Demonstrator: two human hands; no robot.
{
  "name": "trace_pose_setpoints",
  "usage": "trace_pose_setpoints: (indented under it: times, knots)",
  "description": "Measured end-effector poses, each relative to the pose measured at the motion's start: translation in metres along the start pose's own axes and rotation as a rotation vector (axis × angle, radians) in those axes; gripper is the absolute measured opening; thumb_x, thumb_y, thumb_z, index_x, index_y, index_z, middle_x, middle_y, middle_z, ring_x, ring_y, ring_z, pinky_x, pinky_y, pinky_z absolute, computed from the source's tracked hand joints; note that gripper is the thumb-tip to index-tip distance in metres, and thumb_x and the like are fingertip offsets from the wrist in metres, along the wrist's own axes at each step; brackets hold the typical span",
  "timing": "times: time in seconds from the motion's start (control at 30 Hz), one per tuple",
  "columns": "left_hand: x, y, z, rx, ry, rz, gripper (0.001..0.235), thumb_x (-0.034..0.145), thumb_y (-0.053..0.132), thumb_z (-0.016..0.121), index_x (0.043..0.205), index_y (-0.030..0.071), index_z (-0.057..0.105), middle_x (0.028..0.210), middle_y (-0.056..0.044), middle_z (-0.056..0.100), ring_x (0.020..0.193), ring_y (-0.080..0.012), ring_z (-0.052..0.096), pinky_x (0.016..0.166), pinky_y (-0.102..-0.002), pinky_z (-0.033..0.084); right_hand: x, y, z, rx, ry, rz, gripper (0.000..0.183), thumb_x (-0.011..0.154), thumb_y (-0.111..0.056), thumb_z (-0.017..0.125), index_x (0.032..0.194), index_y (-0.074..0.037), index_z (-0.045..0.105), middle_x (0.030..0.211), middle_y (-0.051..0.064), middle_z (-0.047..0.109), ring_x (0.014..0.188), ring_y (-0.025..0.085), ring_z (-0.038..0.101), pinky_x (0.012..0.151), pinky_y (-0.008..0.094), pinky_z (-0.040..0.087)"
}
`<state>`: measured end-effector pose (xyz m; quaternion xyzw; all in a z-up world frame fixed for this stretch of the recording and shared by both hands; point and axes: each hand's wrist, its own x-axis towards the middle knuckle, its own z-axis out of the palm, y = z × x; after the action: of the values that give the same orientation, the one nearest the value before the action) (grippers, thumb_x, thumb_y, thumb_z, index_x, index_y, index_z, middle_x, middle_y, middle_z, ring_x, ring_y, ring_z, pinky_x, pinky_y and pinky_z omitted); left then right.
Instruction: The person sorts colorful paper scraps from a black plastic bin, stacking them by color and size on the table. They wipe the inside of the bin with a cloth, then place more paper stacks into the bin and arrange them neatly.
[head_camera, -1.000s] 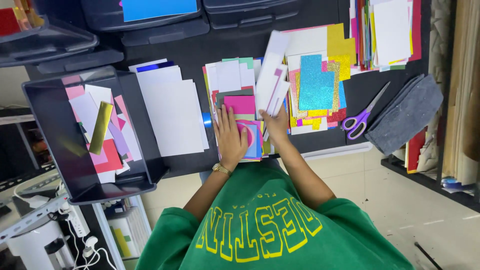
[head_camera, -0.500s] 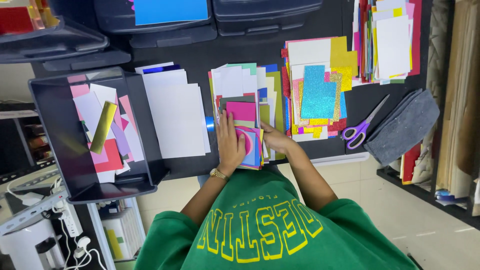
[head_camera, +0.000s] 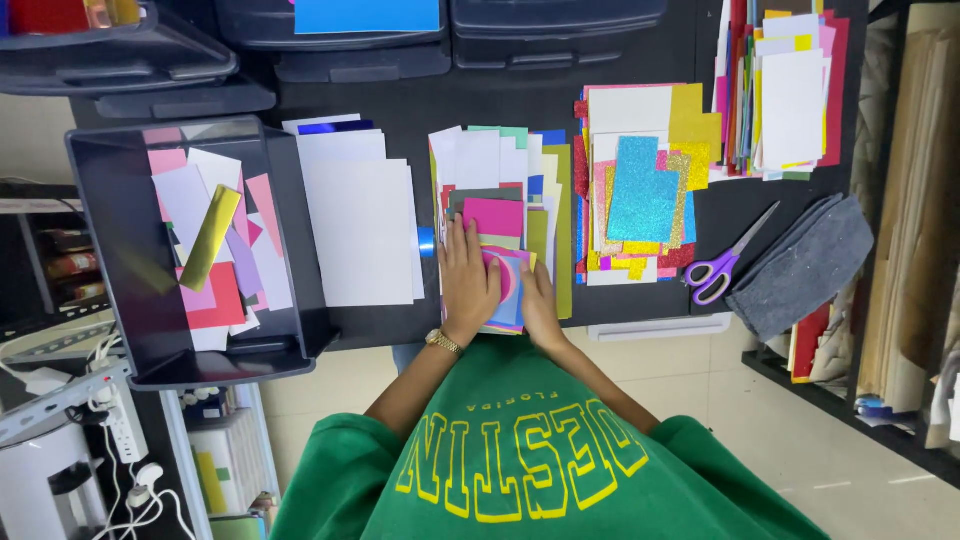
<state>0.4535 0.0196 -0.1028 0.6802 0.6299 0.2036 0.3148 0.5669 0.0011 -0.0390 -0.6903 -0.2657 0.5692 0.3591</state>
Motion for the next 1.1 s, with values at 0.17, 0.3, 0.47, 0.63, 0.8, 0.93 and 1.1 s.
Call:
trace_pose_setpoints:
  times: [0.17,0.3,0.47,0.63,0.8,0.93,1.1]
  knots:
    - [0.001,0.001,0.004,0.061,0.044,0.014,0.07,0.094,0.024,0.053,0.155,-0.003,0.031,0.163,-0.031,0.023,0.152,-0.0469,0.022,0.117,-0.064,0.019,0.027,0.089,-0.022,-0.122,0.063,-0.045,0.042,0.104,-0.032,0.063,0.136,-0.004,0.061,0.127,0.014,0.054,0.129,0.029,0.052,0.111,0.047,0.04]
    - [0.0,-0.011,0.023,0.089,0.14,0.041,0.076,0.089,0.025,0.06,0.154,-0.004,0.032,0.16,-0.033,0.028,0.149,-0.0493,0.029,0.112,-0.068,0.025,0.023,0.088,-0.018,-0.18,0.094,-0.169,0.061,0.099,-0.016,0.066,0.151,0.005,0.042,0.138,0.034,0.05,0.132,0.053,0.049,0.108,0.06,0.042]
    - [0.001,-0.002,0.015,0.036,0.202,0.023,0.078,0.085,0.025,0.063,0.153,-0.004,0.036,0.16,-0.033,0.03,0.147,-0.0506,0.032,0.113,-0.071,0.025,0.027,0.098,-0.028,-0.262,0.095,-0.246,0.066,0.097,-0.012,0.07,0.154,0.0,0.038,0.141,0.033,0.047,0.129,0.051,0.049,0.101,0.063,0.044]
    - [-0.014,0.009,-0.041,-0.07,0.258,0.121,0.082,0.085,0.029,0.064,0.154,-0.004,0.033,0.162,-0.033,0.026,0.151,-0.0514,0.026,0.119,-0.067,0.02,0.026,0.086,-0.03,-0.296,0.183,-0.46,0.058,0.096,-0.003,0.07,0.144,0.001,0.039,0.128,0.026,0.047,0.117,0.043,0.048,0.093,0.058,0.044]
    - [-0.039,-0.038,-0.162,-0.21,0.389,0.199,0.08,0.089,0.024,0.066,0.152,-0.009,0.031,0.159,-0.037,0.027,0.15,-0.0533,0.026,0.123,-0.063,0.02,-0.001,0.026,0.03,-0.257,0.18,-0.717,0.054,0.099,0.005,0.066,0.143,-0.01,0.038,0.136,0.015,0.048,0.12,0.033,0.052,0.095,0.049,0.045]
    - [-0.047,-0.173,-0.236,-0.183,0.518,0.053,0.074,0.095,0.014,0.06,0.155,-0.011,0.024,0.159,-0.037,0.023,0.149,-0.0539,0.021,0.123,-0.061,0.016,-0.041,-0.008,0.143,-0.139,0.104,-0.814,0.041,0.1,0.007,0.061,0.137,-0.004,0.044,0.133,0.017,0.052,0.12,0.03,0.058,0.098,0.042,0.05]
    - [-0.015,-0.312,-0.241,0.262,0.116,-0.363,0.076,0.088,0.011,0.066,0.154,-0.003,0.032,0.154,-0.03,0.036,0.13,-0.0507,0.051,0.102,-0.064,0.045,-0.047,0.008,0.323,0.159,-0.265,-0.519,0.037,0.094,0.005,0.064,0.13,0.0,0.057,0.123,0.017,0.061,0.121,0.03,0.063,0.1,0.043,0.054]
